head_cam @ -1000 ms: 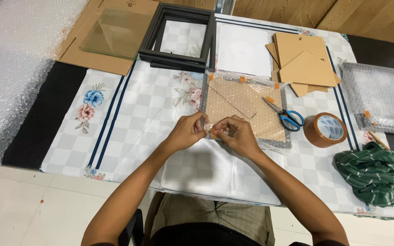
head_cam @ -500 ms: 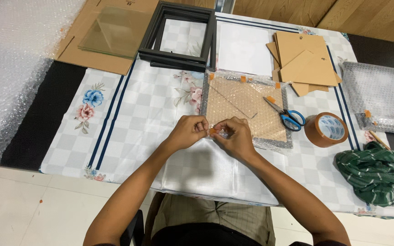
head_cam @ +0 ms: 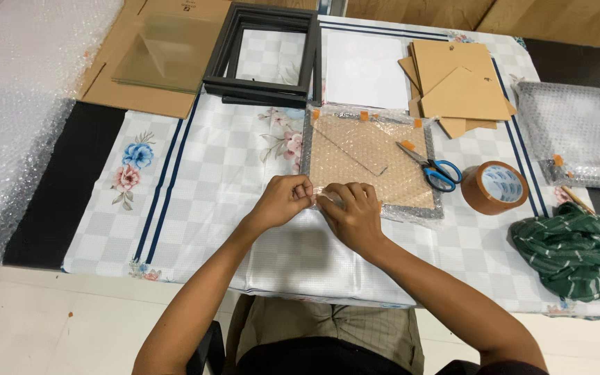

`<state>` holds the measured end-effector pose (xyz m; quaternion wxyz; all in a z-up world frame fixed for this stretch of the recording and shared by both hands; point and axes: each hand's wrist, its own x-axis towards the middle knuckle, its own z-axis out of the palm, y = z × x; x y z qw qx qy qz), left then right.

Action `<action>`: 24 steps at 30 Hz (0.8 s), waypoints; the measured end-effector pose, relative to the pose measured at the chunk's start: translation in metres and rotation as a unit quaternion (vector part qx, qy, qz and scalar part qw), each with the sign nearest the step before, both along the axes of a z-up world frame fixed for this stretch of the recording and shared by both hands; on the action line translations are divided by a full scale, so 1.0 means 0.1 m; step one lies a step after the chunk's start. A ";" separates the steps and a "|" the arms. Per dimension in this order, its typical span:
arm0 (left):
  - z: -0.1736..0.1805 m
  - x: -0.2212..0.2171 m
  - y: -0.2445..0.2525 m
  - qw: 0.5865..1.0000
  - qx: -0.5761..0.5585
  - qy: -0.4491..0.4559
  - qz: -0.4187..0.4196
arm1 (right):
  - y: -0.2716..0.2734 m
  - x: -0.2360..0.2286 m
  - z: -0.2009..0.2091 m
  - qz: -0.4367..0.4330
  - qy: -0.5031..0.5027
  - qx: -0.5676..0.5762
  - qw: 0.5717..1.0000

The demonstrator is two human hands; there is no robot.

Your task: The person wraps a flat piece of artwork in bubble wrap, securing the edges and corners with several pieces of adhesive tape using scissors to cut the tape from a roll.

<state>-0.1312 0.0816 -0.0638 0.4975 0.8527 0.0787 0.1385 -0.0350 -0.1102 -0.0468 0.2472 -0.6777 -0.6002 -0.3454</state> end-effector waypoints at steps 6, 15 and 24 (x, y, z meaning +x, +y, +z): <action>0.02 -0.02 0.00 1.000 -0.017 0.020 0.009 | 0.00 -0.02 0.09 -0.013 -0.023 0.049 0.998; 0.11 -0.03 -0.04 1.000 -0.009 0.010 0.008 | -0.04 0.01 0.07 0.022 0.029 0.007 0.999; 0.46 -0.23 -0.26 0.995 0.098 -0.031 0.016 | -0.05 0.11 -0.05 0.015 0.032 -0.027 0.999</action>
